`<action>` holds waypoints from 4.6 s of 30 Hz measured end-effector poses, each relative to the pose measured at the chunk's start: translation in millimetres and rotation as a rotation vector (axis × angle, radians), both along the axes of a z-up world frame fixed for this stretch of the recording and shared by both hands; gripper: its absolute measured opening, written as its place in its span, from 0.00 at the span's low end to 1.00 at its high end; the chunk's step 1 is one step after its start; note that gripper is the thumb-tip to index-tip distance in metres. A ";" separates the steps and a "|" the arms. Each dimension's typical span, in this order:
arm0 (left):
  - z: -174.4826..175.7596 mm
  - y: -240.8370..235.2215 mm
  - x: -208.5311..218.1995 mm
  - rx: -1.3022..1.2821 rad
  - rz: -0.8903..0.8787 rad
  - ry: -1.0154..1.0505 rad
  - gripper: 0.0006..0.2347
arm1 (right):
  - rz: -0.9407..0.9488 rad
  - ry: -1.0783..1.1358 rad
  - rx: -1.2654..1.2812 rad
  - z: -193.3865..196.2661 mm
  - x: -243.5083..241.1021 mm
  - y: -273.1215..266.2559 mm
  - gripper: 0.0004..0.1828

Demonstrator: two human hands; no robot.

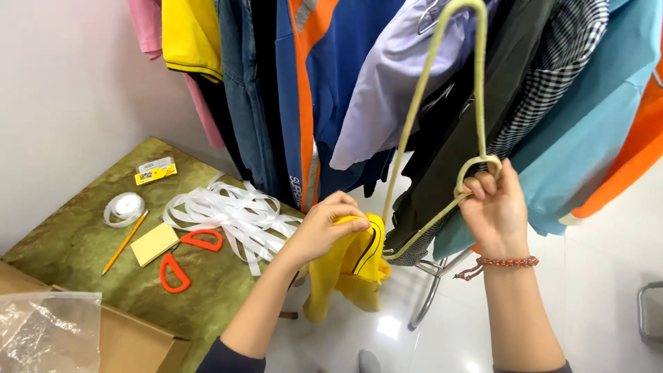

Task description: Unpacking a yellow shirt from a box, hanging it on a rack, and then gift-wrapping other boxes with ribbons.

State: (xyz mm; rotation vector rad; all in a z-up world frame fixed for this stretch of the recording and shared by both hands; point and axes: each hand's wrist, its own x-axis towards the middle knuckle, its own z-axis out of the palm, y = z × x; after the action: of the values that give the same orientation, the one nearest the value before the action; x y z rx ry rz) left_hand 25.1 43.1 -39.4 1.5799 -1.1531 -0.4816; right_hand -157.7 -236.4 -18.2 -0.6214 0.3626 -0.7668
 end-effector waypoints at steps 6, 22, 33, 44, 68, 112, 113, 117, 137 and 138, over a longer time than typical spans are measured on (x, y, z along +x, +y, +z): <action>33.3 13.4 -23.4 -0.016 0.056 0.086 0.05 | 0.044 0.019 0.054 -26.1 11.2 12.3 0.14; 35.8 12.9 -48.7 -0.107 0.304 0.345 0.04 | 0.071 0.100 0.167 -106.3 3.6 10.1 0.08; 60.5 36.3 -85.0 -0.210 0.485 0.496 0.05 | 0.314 -0.023 -0.007 -88.3 25.7 27.7 0.18; 69.5 66.1 -114.2 -0.311 0.593 0.427 0.04 | 0.432 0.077 -0.333 -116.3 82.0 96.0 0.19; 35.9 203.4 -83.1 -0.816 1.172 0.874 0.10 | 0.358 0.336 -0.885 -2.2 91.9 92.5 0.17; 23.0 102.1 -54.9 0.068 0.501 -0.567 0.10 | 0.660 0.204 -1.619 98.6 18.5 72.9 0.23; 19.3 104.2 -52.1 0.034 0.520 -0.567 0.09 | 0.698 0.306 -1.601 97.8 15.0 59.4 0.28; 20.6 110.9 -41.4 -0.026 0.559 -0.577 0.10 | 0.826 1.176 -1.202 68.4 5.3 25.2 0.35; 15.8 124.7 -15.9 0.193 0.487 -0.372 0.11 | 0.274 0.709 -1.198 20.8 -25.8 -5.7 0.13; 13.5 125.4 -16.2 0.172 0.507 -0.352 0.10 | 0.243 0.704 -1.196 32.5 -29.2 5.0 0.13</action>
State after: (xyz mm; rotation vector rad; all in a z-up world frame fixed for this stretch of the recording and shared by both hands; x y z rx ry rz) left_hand 8.8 168.5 -25.9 2.0824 -0.9267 0.0378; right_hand -187.0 -231.3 14.3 -2.0467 0.4329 -0.4428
